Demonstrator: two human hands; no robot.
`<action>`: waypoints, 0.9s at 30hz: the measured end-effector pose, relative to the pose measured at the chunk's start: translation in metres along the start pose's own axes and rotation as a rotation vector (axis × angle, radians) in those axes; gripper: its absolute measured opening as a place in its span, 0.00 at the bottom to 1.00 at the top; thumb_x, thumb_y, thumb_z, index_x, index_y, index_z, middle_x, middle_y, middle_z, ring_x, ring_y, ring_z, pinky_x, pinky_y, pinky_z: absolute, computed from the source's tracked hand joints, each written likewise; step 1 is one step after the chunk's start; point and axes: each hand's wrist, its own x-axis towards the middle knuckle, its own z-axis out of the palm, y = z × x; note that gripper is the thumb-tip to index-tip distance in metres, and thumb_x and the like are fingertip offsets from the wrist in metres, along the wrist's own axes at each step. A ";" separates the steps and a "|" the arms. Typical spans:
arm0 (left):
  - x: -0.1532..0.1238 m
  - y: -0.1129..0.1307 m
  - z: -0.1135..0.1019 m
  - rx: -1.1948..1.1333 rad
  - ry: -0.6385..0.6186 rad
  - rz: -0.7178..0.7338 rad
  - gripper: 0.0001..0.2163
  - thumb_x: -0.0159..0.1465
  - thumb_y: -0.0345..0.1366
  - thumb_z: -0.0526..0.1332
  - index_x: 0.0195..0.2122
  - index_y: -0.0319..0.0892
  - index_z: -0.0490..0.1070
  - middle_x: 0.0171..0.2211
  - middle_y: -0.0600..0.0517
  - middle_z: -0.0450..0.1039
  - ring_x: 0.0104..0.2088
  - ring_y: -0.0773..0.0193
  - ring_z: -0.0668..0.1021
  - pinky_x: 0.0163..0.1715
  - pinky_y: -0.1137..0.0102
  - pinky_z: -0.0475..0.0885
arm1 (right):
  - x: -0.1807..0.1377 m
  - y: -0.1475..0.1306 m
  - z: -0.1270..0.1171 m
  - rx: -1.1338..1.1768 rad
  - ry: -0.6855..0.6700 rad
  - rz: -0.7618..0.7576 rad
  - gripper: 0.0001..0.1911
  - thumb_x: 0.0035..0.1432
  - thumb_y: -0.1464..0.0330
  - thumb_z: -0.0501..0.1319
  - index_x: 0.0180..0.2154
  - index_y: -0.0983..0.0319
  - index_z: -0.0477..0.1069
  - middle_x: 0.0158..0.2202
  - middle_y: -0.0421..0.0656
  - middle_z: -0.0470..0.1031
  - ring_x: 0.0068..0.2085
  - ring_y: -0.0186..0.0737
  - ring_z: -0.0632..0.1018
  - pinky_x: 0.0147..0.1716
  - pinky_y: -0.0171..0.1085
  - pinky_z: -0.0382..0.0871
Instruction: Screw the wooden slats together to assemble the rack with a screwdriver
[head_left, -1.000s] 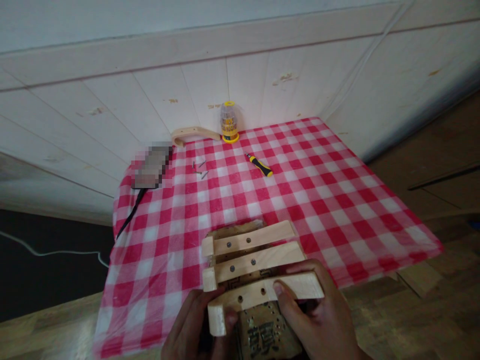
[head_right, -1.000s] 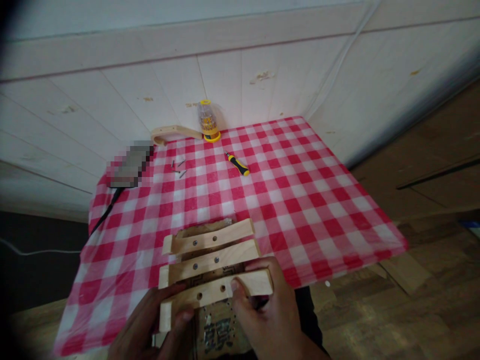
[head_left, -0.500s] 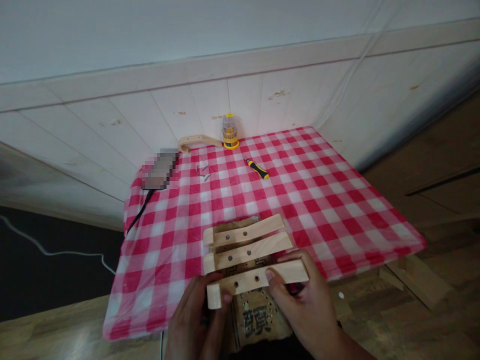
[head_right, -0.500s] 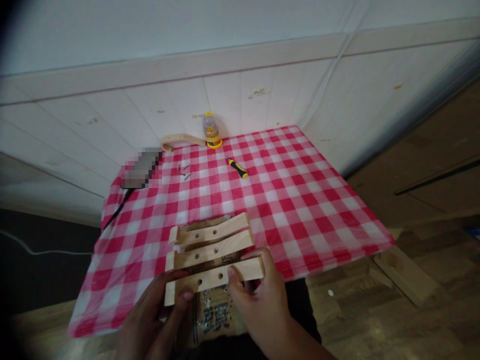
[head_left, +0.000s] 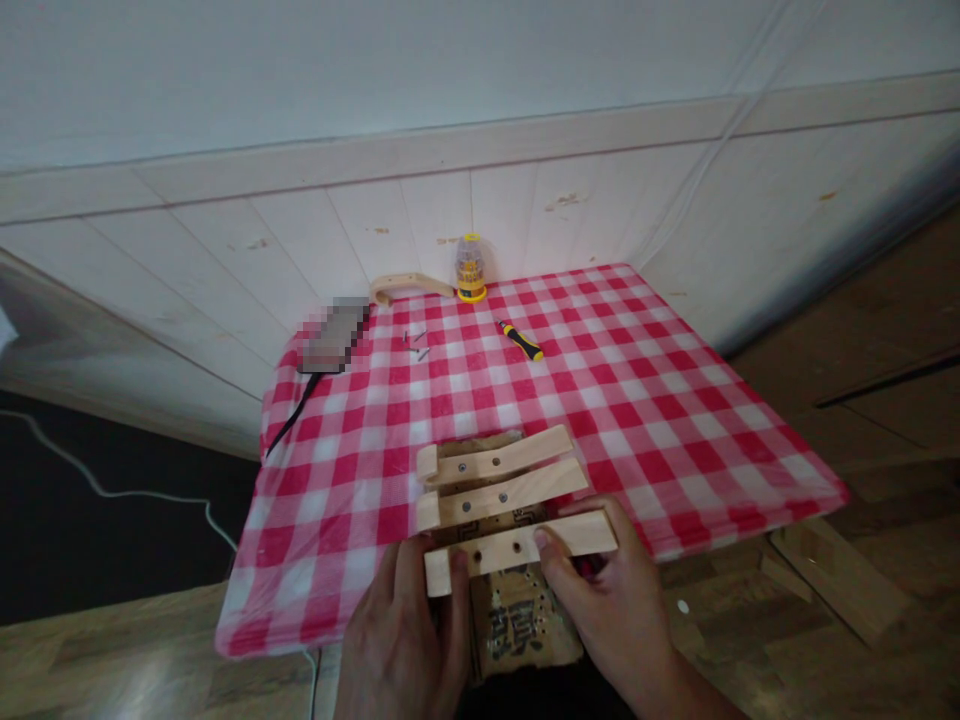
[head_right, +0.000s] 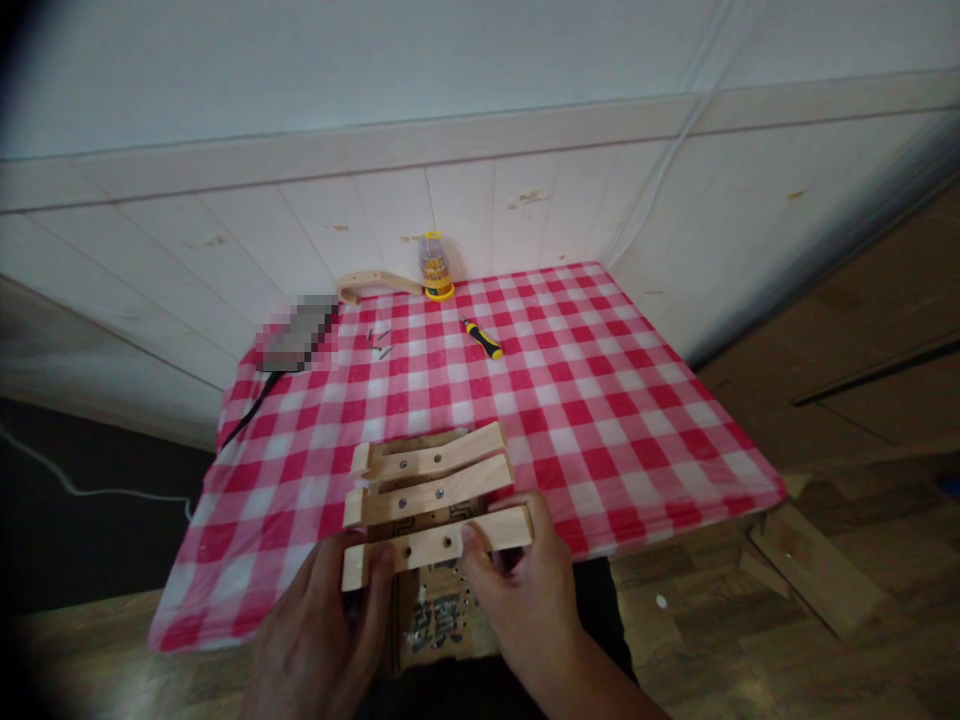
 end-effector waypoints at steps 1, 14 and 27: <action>0.001 0.000 -0.001 0.032 -0.006 -0.009 0.13 0.69 0.45 0.55 0.41 0.42 0.71 0.31 0.48 0.77 0.27 0.60 0.81 0.24 0.68 0.77 | 0.000 -0.001 0.000 0.001 -0.004 -0.001 0.06 0.55 0.65 0.63 0.31 0.58 0.66 0.23 0.36 0.75 0.23 0.37 0.77 0.21 0.31 0.71; 0.008 0.000 0.001 -0.147 -0.164 -0.115 0.18 0.71 0.46 0.48 0.41 0.42 0.74 0.37 0.45 0.80 0.35 0.57 0.83 0.32 0.66 0.78 | 0.001 -0.005 -0.002 -0.007 0.003 -0.004 0.06 0.53 0.65 0.63 0.30 0.58 0.66 0.22 0.36 0.74 0.22 0.37 0.77 0.21 0.32 0.70; 0.008 -0.003 0.004 -0.164 -0.154 -0.089 0.21 0.71 0.49 0.46 0.40 0.42 0.75 0.35 0.45 0.79 0.31 0.60 0.82 0.34 0.68 0.79 | -0.002 -0.010 0.001 0.002 0.029 0.076 0.08 0.54 0.61 0.63 0.31 0.57 0.67 0.22 0.37 0.76 0.24 0.39 0.79 0.24 0.33 0.72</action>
